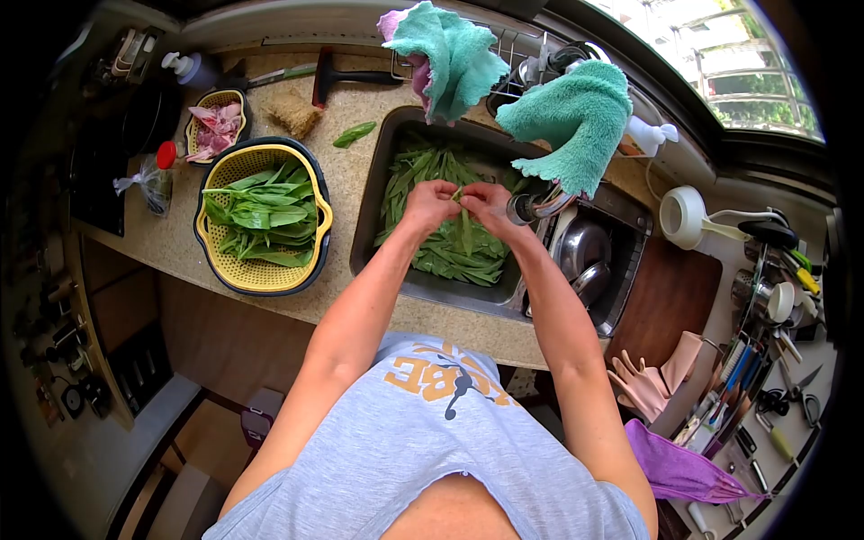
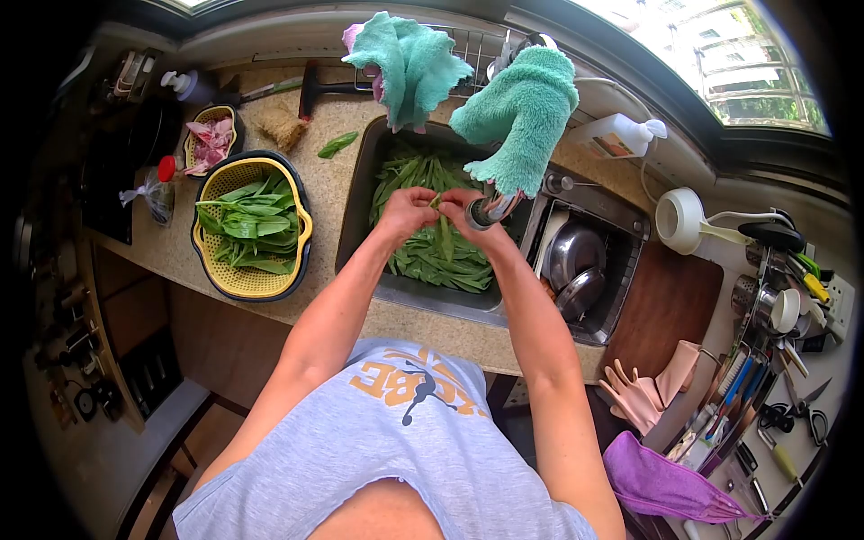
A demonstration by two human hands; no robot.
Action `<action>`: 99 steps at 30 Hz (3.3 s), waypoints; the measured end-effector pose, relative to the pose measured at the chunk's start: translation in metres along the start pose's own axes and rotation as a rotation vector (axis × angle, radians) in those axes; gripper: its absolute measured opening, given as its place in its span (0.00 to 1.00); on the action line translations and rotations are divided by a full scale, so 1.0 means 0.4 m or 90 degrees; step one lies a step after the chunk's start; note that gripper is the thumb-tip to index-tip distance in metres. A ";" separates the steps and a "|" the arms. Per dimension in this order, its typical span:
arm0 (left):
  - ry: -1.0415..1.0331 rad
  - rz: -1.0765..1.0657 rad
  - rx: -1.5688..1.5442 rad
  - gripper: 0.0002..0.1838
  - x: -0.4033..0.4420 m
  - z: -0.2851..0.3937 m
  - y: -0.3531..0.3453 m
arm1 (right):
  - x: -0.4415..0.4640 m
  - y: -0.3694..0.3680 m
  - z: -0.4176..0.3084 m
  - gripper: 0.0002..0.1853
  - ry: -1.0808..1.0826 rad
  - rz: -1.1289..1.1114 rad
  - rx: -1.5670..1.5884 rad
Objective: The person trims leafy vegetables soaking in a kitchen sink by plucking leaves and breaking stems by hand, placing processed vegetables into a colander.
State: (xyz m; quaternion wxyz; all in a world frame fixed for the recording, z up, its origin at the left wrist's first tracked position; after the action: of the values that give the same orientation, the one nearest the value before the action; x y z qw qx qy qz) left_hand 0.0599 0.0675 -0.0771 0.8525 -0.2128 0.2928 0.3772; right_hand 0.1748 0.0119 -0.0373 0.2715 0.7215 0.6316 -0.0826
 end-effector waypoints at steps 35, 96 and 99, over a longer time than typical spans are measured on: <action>0.093 -0.002 -0.110 0.10 -0.007 -0.033 0.002 | -0.012 -0.014 -0.074 0.06 0.237 0.130 -0.396; -0.035 0.014 0.028 0.12 0.024 -0.008 -0.020 | -0.014 0.056 0.001 0.15 0.023 0.118 -0.115; -0.081 -0.001 -0.005 0.13 0.038 -0.001 -0.022 | -0.005 0.054 0.001 0.14 0.006 0.097 -0.118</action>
State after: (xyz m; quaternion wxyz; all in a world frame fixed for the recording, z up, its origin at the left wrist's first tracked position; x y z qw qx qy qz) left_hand 0.0748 0.0696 -0.0861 0.8687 -0.1919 0.2368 0.3904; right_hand 0.1951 0.0086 -0.0307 0.3397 0.7394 0.5813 0.0000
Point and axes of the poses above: each hand's wrist, its own x-axis towards the middle knuckle, its own y-axis out of the back of the hand, z = x × y, the point moved 10 cm from there along x, towards the middle knuckle, and after that the axes turned 5 degrees about -x, right-handed, at the moved point
